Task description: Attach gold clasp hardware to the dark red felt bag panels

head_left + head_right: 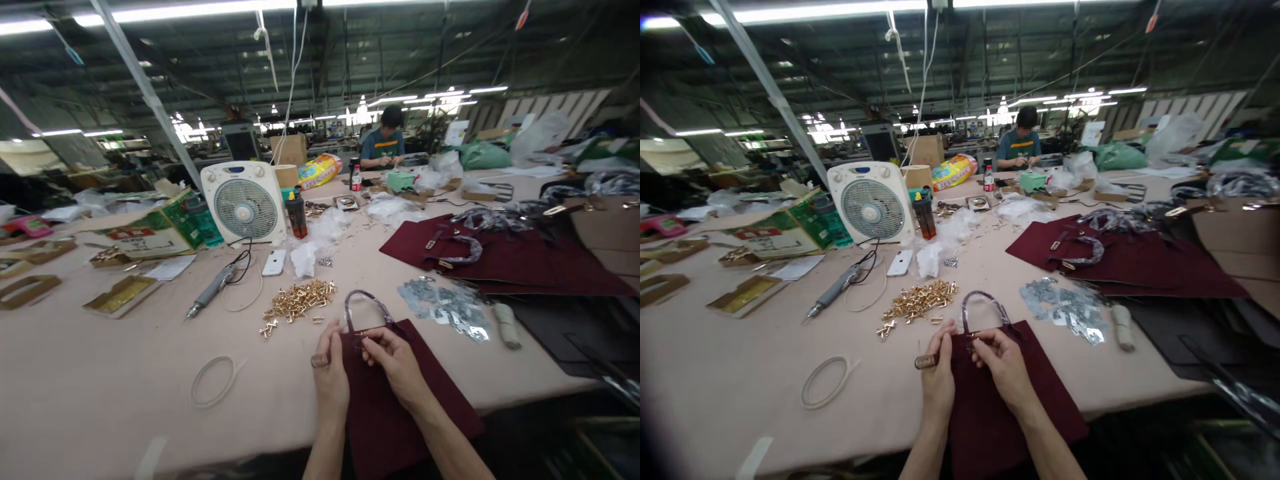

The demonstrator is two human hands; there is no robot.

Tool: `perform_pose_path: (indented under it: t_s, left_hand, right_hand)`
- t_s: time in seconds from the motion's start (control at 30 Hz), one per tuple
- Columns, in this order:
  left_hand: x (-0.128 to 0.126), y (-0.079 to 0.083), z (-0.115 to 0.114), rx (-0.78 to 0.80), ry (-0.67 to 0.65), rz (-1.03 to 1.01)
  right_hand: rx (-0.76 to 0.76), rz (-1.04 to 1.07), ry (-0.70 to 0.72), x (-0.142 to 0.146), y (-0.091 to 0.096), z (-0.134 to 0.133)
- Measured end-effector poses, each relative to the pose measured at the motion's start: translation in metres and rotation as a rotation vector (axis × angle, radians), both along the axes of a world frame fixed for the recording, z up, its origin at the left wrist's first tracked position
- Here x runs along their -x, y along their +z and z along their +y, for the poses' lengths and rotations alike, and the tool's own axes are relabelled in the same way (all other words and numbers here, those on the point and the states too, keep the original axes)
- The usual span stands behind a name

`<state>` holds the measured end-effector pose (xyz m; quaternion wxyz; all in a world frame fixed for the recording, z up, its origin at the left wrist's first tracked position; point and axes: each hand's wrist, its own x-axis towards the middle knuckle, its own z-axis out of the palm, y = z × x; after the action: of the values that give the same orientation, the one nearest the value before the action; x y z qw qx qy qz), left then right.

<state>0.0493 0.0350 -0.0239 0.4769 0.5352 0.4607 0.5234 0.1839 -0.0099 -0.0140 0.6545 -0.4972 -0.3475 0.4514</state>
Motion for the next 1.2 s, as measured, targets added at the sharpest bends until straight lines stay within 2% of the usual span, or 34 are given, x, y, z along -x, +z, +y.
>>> perform_pose_path:
  t_s: [0.13,0.33,0.8,1.0,1.1,1.2]
  left_hand:
    - [0.001,0.003,-0.006,-0.142,-0.122,0.168]
    - [-0.002,-0.001,-0.005,-0.27,-0.223,0.191]
    - [-0.001,-0.005,-0.003,-0.304,-0.232,0.181]
    - [-0.004,-0.003,-0.002,-0.353,-0.192,0.188]
    - [-0.005,0.0,-0.003,-0.315,-0.18,0.179]
    - [-0.004,0.0,-0.003,-0.094,-0.109,0.012]
  right_hand:
    - [-0.015,0.145,-0.036,-0.007,-0.003,0.001]
    - [-0.029,0.275,0.007,-0.012,0.006,-0.001]
    - [-0.001,0.253,0.055,-0.012,0.001,-0.003]
    - [-0.03,0.211,0.055,-0.013,-0.003,-0.004]
    - [-0.036,0.221,0.05,-0.013,-0.002,-0.002]
    - [-0.064,0.239,-0.024,-0.011,-0.003,-0.002]
